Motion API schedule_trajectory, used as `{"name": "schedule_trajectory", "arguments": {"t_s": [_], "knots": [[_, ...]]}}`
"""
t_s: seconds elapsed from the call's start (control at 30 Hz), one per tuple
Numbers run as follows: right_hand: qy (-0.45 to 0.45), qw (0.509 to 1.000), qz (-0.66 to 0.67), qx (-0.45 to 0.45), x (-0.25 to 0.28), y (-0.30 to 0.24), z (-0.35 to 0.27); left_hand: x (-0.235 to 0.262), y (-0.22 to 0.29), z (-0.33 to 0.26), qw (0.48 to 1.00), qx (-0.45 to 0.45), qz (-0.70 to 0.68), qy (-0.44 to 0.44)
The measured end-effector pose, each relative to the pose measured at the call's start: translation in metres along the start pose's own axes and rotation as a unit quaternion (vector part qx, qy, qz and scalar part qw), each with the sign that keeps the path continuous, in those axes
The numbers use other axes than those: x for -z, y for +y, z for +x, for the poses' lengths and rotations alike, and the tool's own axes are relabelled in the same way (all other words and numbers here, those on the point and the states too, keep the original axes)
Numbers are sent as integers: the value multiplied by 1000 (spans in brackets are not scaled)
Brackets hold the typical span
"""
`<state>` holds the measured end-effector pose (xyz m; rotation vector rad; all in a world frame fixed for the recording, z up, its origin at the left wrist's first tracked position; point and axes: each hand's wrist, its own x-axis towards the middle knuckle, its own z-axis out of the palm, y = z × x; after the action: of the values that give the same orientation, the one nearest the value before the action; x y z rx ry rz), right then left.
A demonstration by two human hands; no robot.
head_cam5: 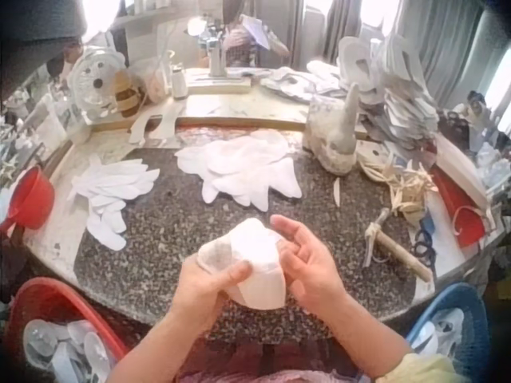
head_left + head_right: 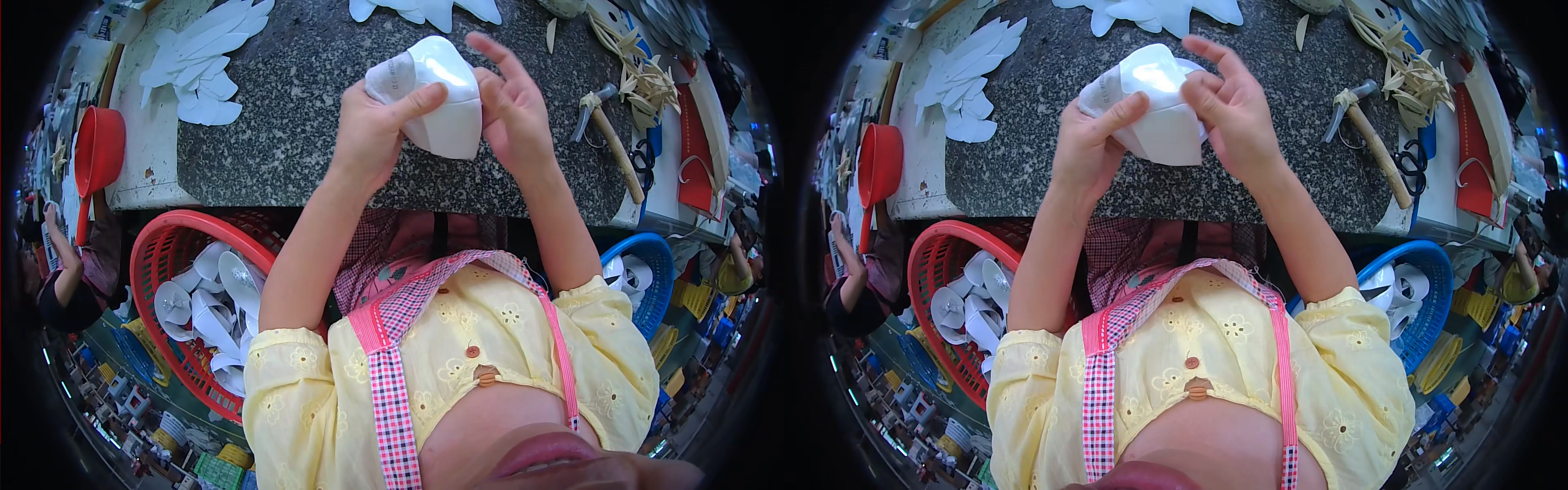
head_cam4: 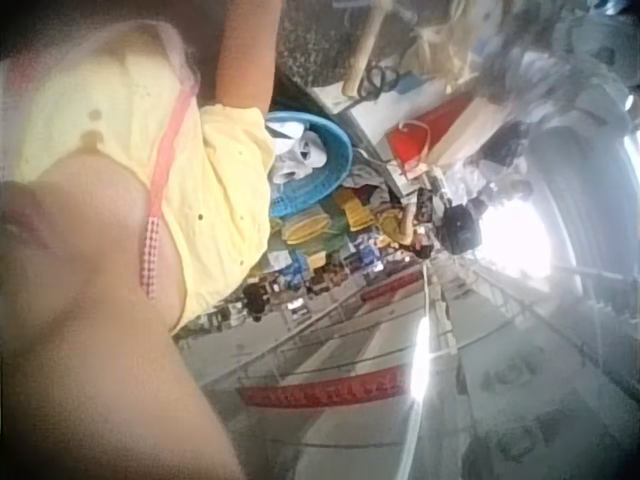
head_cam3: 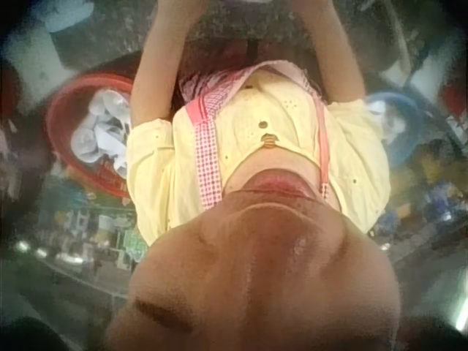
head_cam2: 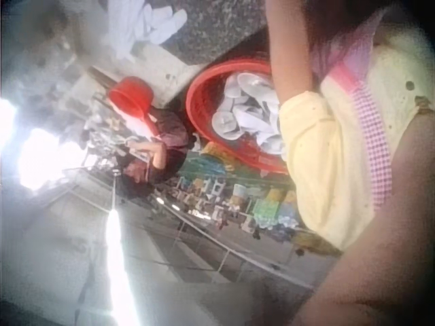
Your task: The person assembles white shoe uppers decorated with bows by hand, then inspects them.
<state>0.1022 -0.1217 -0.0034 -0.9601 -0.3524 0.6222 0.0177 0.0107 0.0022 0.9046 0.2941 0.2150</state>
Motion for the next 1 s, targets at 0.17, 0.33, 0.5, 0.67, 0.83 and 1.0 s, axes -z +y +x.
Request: {"name": "schedule_trajectory", "arguments": {"t_s": [0.17, 0.33, 0.5, 0.67, 0.83, 1.0], "knots": [[-1, 981, 79, -176, -1, -7, 1, 6, 2, -2, 998, 12, 44, -48], [-64, 986, 66, -137, -1, -7, 6, 6, -2, -5, 988, 80, -95, -89], [-84, 981, 77, -157, 4, -9, 7, -3, -7, -10, 996, 24, -75, -41], [-78, 994, -68, -30, -9, -30, 2, 4, 6, 6, 998, -26, 1, -60], [-243, 900, -351, 86, 9, -42, 12, 26, 21, 16, 992, -21, 17, -120], [-17, 809, -555, 194, 82, -56, 56, 46, 21, 3, 955, -23, 270, -125]]}}
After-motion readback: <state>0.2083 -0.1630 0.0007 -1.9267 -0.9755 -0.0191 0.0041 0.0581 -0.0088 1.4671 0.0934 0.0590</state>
